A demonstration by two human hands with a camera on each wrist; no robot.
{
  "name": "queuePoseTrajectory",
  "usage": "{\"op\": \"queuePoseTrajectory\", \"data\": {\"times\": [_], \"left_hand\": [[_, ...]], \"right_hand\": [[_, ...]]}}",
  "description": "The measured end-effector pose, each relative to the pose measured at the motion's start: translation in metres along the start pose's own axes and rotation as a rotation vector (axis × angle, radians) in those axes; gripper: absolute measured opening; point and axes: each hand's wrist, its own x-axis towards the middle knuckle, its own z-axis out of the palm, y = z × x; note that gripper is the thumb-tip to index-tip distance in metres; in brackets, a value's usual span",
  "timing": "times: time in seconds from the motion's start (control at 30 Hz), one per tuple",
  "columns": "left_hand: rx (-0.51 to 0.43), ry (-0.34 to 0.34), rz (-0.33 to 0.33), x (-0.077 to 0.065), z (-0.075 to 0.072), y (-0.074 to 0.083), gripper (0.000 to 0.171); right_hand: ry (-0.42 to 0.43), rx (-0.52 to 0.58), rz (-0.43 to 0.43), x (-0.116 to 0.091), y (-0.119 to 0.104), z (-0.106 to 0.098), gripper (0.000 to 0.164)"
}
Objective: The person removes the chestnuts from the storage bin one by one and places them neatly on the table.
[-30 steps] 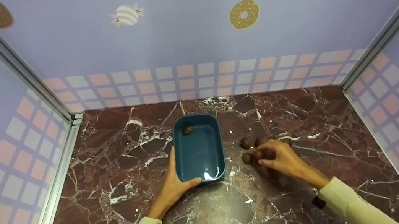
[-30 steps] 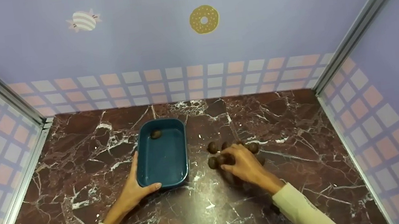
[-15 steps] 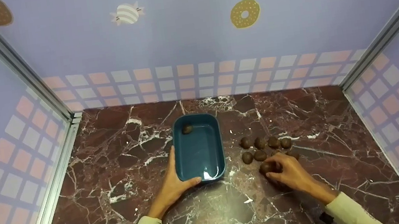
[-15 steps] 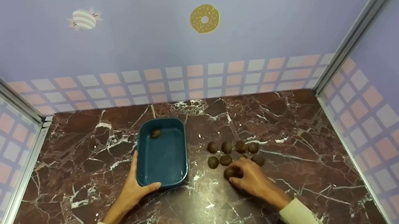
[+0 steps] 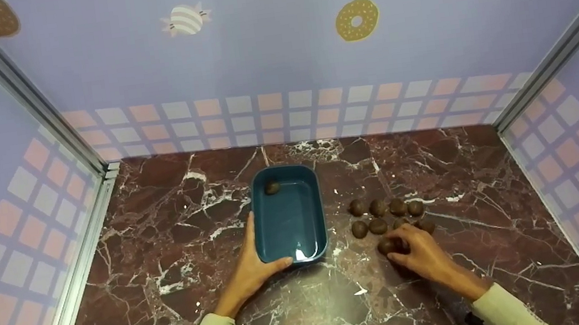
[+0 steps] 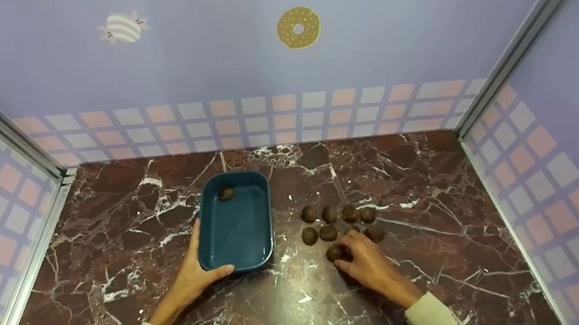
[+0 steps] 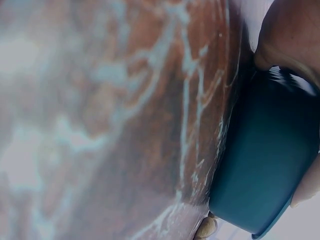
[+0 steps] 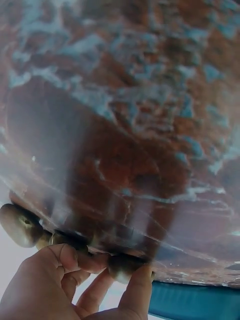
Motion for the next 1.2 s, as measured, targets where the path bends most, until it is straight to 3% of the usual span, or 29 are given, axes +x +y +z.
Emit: {"op": "queuePoseTrajectory", "data": {"times": [0.23,0.57,0.7,0.8,0.93,1.2], "left_hand": [[0.009,-0.004,0.003,0.001,-0.002,0.0,0.132],[-0.012,0.003,0.021,0.001,-0.004,-0.002,0.131],[0.004,-0.019,0.012,-0.002,-0.005,0.012,0.132],[-0.001,-0.019,0.011,-0.002,-0.005,0.013,0.132],[-0.009,-0.008,0.015,0.001,-0.002,-0.001,0.133],[-0.014,-0.006,0.012,0.0,0.0,-0.001,0.134]], "right_hand": [[0.028,0.014,-0.06,0.02,-0.012,-0.007,0.037],[-0.014,-0.006,-0.139,0.067,-0.036,-0.007,0.038],[-0.039,0.002,-0.158,0.088,-0.044,-0.004,0.034],[-0.064,-0.008,-0.168,0.102,-0.049,-0.003,0.032],[-0.067,-0.036,-0.188,0.116,-0.057,0.001,0.033],[-0.056,-0.054,-0.282,0.138,-0.075,0.016,0.037]]}}
